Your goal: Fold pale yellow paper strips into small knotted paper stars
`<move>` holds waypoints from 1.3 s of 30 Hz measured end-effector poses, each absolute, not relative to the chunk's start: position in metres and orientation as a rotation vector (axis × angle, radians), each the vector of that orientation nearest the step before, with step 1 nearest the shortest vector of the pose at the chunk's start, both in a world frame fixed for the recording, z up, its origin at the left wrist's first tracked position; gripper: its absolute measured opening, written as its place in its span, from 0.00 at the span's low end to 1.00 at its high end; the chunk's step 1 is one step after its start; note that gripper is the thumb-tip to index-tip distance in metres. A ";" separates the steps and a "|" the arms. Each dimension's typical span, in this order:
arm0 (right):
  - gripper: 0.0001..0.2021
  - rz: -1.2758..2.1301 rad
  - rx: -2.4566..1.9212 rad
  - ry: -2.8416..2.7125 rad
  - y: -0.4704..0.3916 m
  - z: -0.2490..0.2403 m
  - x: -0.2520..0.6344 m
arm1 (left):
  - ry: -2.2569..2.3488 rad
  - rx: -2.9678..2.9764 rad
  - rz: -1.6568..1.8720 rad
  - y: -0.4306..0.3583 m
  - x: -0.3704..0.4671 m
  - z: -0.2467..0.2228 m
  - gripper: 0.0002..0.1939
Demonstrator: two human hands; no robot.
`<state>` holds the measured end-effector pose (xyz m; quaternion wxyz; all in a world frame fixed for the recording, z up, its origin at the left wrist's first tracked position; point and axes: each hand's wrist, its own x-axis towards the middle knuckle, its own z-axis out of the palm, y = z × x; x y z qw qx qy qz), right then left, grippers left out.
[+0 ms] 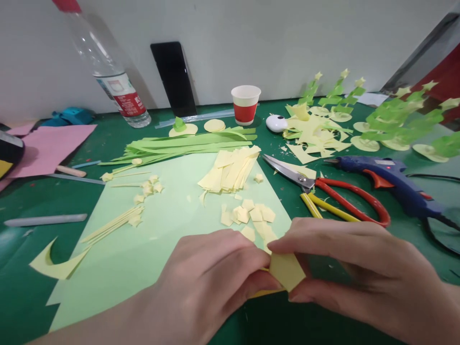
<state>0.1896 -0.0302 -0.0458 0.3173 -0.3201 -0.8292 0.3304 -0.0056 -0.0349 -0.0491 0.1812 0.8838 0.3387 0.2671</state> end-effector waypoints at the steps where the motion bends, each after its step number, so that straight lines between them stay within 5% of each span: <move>1: 0.10 0.854 -0.844 -2.193 -0.030 -0.046 0.189 | 0.973 2.496 0.755 -0.035 -0.005 -0.049 0.14; 9: 0.15 0.723 -0.844 -2.298 -0.029 -0.045 0.188 | 0.958 2.538 0.634 -0.037 -0.008 -0.049 0.12; 18: 0.20 0.608 -0.856 -2.287 -0.030 -0.049 0.186 | 0.900 2.552 0.645 -0.037 -0.011 -0.051 0.22; 36: 0.12 0.653 -0.794 -2.315 -0.031 -0.057 0.190 | 0.838 2.603 0.560 -0.033 -0.006 -0.050 0.32; 39: 0.13 0.711 -0.790 -2.300 -0.032 -0.058 0.189 | 0.813 2.711 0.594 -0.031 -0.006 -0.049 0.27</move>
